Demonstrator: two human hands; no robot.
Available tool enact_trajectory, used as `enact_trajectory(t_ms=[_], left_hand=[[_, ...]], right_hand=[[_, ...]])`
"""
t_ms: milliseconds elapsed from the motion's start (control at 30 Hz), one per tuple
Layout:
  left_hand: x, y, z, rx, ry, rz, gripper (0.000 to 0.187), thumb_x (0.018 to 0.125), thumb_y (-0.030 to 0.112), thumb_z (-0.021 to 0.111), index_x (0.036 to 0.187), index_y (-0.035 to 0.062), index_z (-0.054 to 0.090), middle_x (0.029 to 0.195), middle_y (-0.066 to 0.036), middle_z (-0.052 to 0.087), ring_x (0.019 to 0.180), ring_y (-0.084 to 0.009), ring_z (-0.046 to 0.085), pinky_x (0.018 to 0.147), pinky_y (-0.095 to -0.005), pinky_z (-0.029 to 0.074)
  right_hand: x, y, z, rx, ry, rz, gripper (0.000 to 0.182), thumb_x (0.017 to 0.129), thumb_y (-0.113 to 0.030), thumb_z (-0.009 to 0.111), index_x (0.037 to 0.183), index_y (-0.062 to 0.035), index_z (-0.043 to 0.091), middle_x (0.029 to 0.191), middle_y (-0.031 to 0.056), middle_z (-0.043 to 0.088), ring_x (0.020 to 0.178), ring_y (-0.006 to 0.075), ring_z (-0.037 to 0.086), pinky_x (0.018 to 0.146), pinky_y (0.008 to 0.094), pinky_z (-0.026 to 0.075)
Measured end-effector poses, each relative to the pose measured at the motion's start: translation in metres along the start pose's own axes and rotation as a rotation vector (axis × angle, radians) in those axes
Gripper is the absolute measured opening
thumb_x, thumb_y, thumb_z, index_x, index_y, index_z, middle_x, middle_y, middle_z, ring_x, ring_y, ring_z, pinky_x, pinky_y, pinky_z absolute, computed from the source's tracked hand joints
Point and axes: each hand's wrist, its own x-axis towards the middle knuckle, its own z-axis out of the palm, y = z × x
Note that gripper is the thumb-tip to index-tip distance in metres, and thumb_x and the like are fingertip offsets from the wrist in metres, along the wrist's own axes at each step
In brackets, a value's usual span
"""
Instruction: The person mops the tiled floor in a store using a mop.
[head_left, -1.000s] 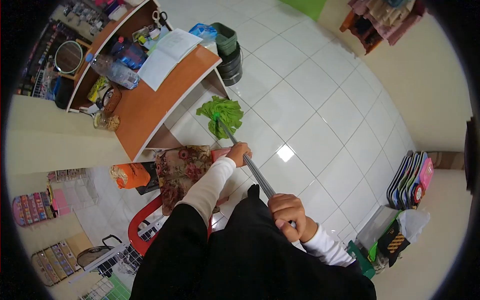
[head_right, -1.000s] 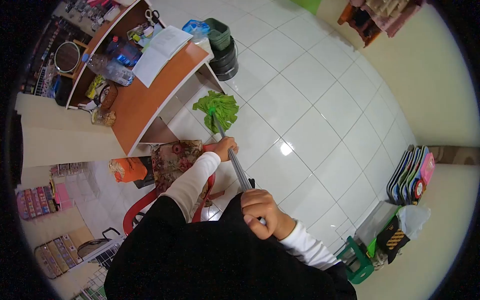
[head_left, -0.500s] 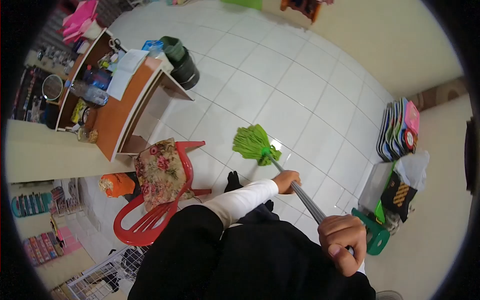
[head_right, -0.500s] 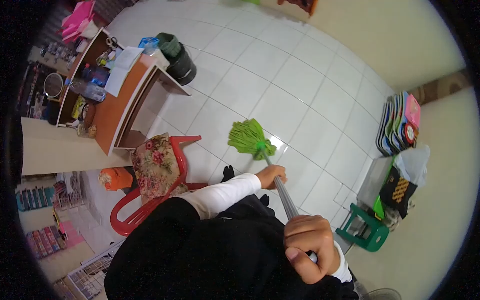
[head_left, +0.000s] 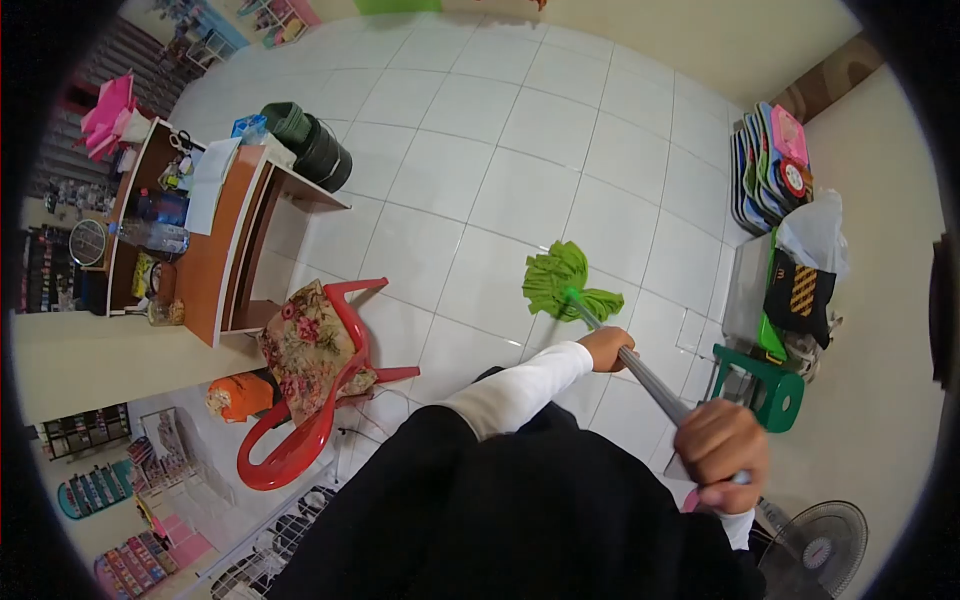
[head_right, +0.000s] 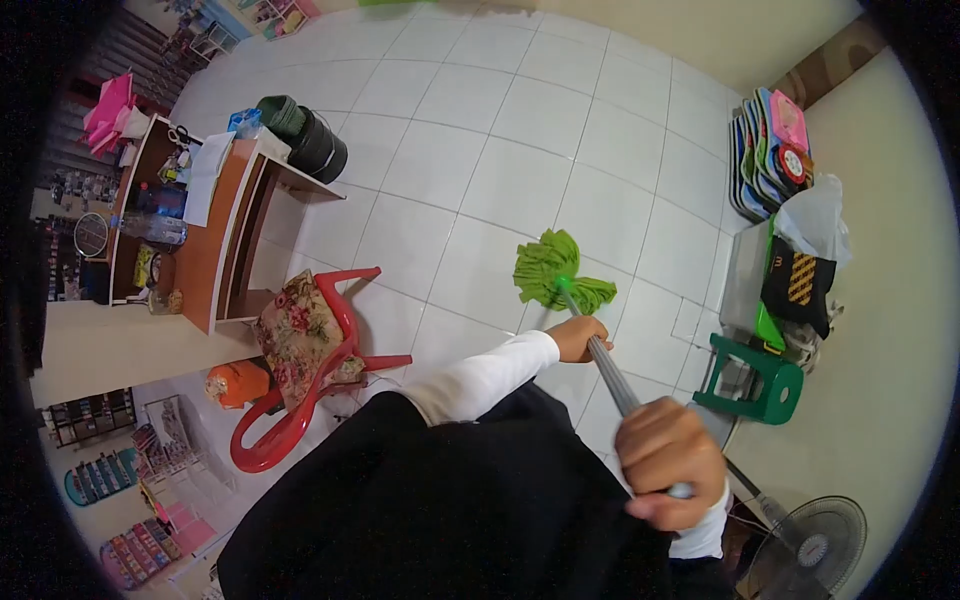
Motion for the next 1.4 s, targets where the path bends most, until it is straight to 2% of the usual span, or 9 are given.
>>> enact_trajectory(t_ms=[67,267,433,667,900,1000,1167,1233,1400], left_hand=[[-0.021,0.000,-0.002,0.069,0.041,-0.047,0.032,0.079,0.026,0.055,0.056,0.0047,0.051,0.061,-0.018,0.056,0.065,-0.0387,0.055,0.064,-0.0460,0.042],[-0.125,-0.031,-0.046,0.166,0.198,-0.189,0.029,0.078,0.024,0.057,0.058,0.0023,0.056,0.061,-0.019,0.055,0.064,-0.0387,0.055,0.061,-0.0454,0.043],[-0.213,-0.080,-0.089,0.276,0.159,-0.328,0.024,0.074,0.023,0.057,0.059,0.0047,0.058,0.062,-0.018,0.056,0.062,-0.0378,0.055,0.059,-0.0455,0.043],[-0.277,-0.136,-0.100,0.434,-0.037,-0.525,0.025,0.071,0.026,0.059,0.057,0.0053,0.059,0.061,-0.019,0.057,0.060,-0.0375,0.056,0.057,-0.0446,0.044],[-0.180,-0.084,-0.013,0.312,-0.120,-0.370,0.017,0.059,0.020,0.064,0.059,0.0034,0.060,0.063,-0.019,0.058,0.065,-0.0369,0.057,0.062,-0.0423,0.046],[-0.121,-0.029,0.042,0.189,-0.135,-0.221,0.016,0.064,0.018,0.063,0.059,0.0032,0.060,0.062,-0.018,0.057,0.063,-0.0376,0.056,0.061,-0.0439,0.045],[-0.033,0.053,0.147,-0.019,-0.060,0.070,0.026,0.073,0.016,0.060,0.052,0.0020,0.050,0.054,-0.017,0.049,0.054,-0.0371,0.050,0.053,-0.0429,0.040],[0.000,0.058,0.193,-0.058,-0.112,0.130,0.027,0.074,0.017,0.059,0.052,0.0030,0.051,0.055,-0.017,0.051,0.056,-0.0370,0.051,0.053,-0.0441,0.040],[0.067,0.044,0.281,-0.124,-0.158,0.294,0.032,0.075,0.020,0.061,0.052,0.0022,0.048,0.060,-0.015,0.051,0.059,-0.0346,0.051,0.054,-0.0429,0.040]], right_hand=[[-0.008,0.003,0.005,0.106,0.059,-0.082,0.032,0.069,-0.014,0.054,0.043,-0.0043,0.038,0.042,0.0058,0.036,0.032,0.0207,0.037,0.035,0.0323,0.028],[0.015,0.051,0.044,0.251,0.126,-0.172,0.036,0.072,-0.017,0.051,0.043,-0.0048,0.035,0.042,0.0063,0.036,0.032,0.0218,0.036,0.036,0.0325,0.028],[0.042,0.102,0.096,0.283,0.294,-0.057,0.039,0.074,-0.020,0.050,0.046,-0.0037,0.028,0.045,0.0083,0.028,0.039,0.0260,0.033,0.043,0.0365,0.024],[0.011,0.168,0.149,0.223,0.545,0.028,0.029,0.070,-0.012,0.048,0.046,-0.0016,0.035,0.047,0.0113,0.040,0.048,0.0265,0.044,0.049,0.0346,0.036],[-0.065,0.071,0.122,0.200,0.825,0.108,0.033,0.068,-0.016,0.047,0.042,-0.0033,0.031,0.041,0.0089,0.034,0.038,0.0209,0.033,0.042,0.0322,0.028],[-0.095,0.003,0.111,0.079,0.933,0.116,0.032,0.065,-0.016,0.047,0.042,-0.0038,0.029,0.039,0.0063,0.029,0.035,0.0208,0.031,0.041,0.0320,0.027],[-0.145,-0.082,0.100,-0.132,0.729,0.204,0.025,0.061,-0.010,0.051,0.045,-0.0035,0.034,0.044,0.0069,0.034,0.037,0.0250,0.036,0.041,0.0347,0.029],[-0.170,-0.095,0.092,-0.263,0.530,0.281,0.020,0.060,-0.007,0.054,0.047,-0.0043,0.038,0.048,0.0085,0.038,0.041,0.0273,0.041,0.042,0.0375,0.031],[-0.221,-0.079,0.090,-0.478,0.393,0.417,0.025,0.062,-0.013,0.058,0.047,-0.0063,0.039,0.048,0.0084,0.039,0.044,0.0280,0.043,0.042,0.0388,0.032]])
